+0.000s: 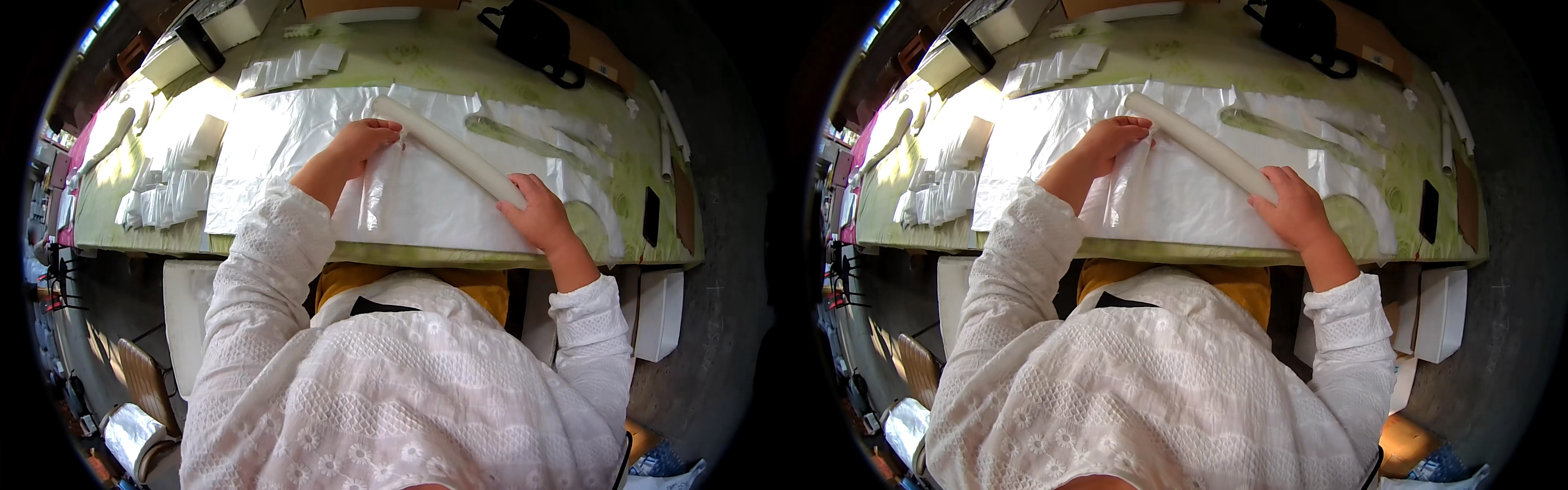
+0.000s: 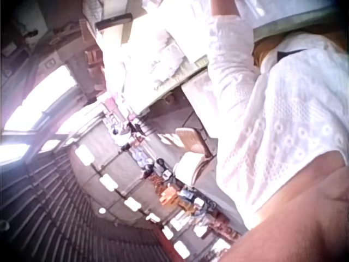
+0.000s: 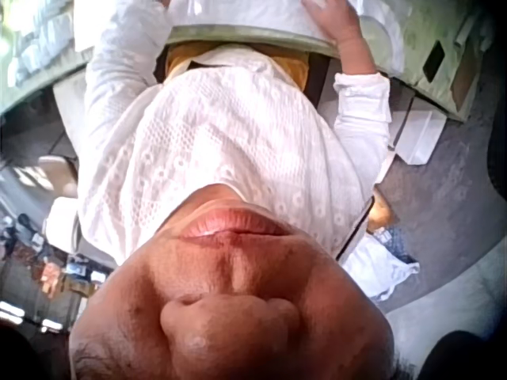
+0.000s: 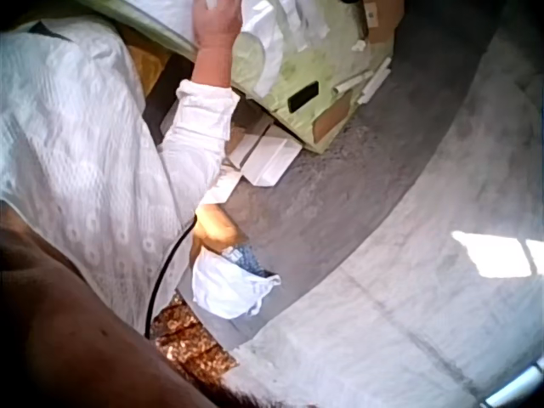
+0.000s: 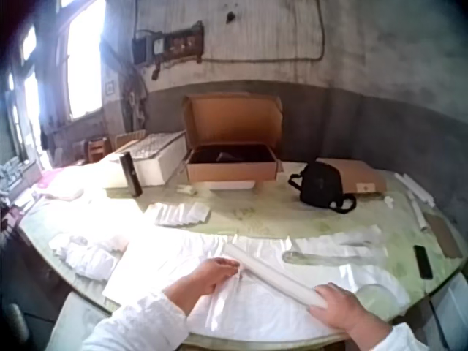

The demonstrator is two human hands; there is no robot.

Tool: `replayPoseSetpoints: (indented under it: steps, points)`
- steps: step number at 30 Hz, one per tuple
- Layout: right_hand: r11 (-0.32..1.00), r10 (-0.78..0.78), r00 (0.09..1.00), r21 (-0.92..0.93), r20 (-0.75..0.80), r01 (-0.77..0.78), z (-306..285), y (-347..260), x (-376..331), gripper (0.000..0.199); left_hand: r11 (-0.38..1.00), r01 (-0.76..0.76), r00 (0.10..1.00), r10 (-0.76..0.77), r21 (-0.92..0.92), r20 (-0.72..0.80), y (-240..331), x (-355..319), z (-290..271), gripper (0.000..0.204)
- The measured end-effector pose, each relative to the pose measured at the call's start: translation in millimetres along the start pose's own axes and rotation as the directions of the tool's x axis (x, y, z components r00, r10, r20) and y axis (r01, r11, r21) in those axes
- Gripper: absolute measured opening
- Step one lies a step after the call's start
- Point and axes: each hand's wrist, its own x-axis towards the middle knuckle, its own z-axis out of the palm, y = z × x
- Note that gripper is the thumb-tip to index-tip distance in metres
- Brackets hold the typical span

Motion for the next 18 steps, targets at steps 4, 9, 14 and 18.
replayPoseSetpoints:
  steps: [4, 9, 14, 18]
  points:
    - [0.998, -0.041, 0.999, -0.059, -0.025, 0.040, 7, 9, 14, 0.046, 0.932, 0.041, 0.988, -0.091, 0.360, 0.123, -14, -56, -7, 0.022]
    - [0.999, 0.007, 0.999, -0.052, -0.034, -0.009, 10, 17, 16, 0.046, 0.927, 0.209, 0.950, -0.269, 0.312, 0.161, -48, -127, -11, 0.024]
    - [0.993, 0.037, 0.999, -0.113, -0.030, -0.041, 4, 17, 20, 0.046, 0.960, 0.211, 0.945, -0.248, 0.185, 0.212, -70, -148, -1, 0.027]
    - [0.924, -0.225, 0.954, -0.355, -0.197, 0.144, 13, 16, 16, 0.054, 0.972, 0.204, 0.921, -0.232, 0.120, 0.312, -88, -156, 10, 0.029]
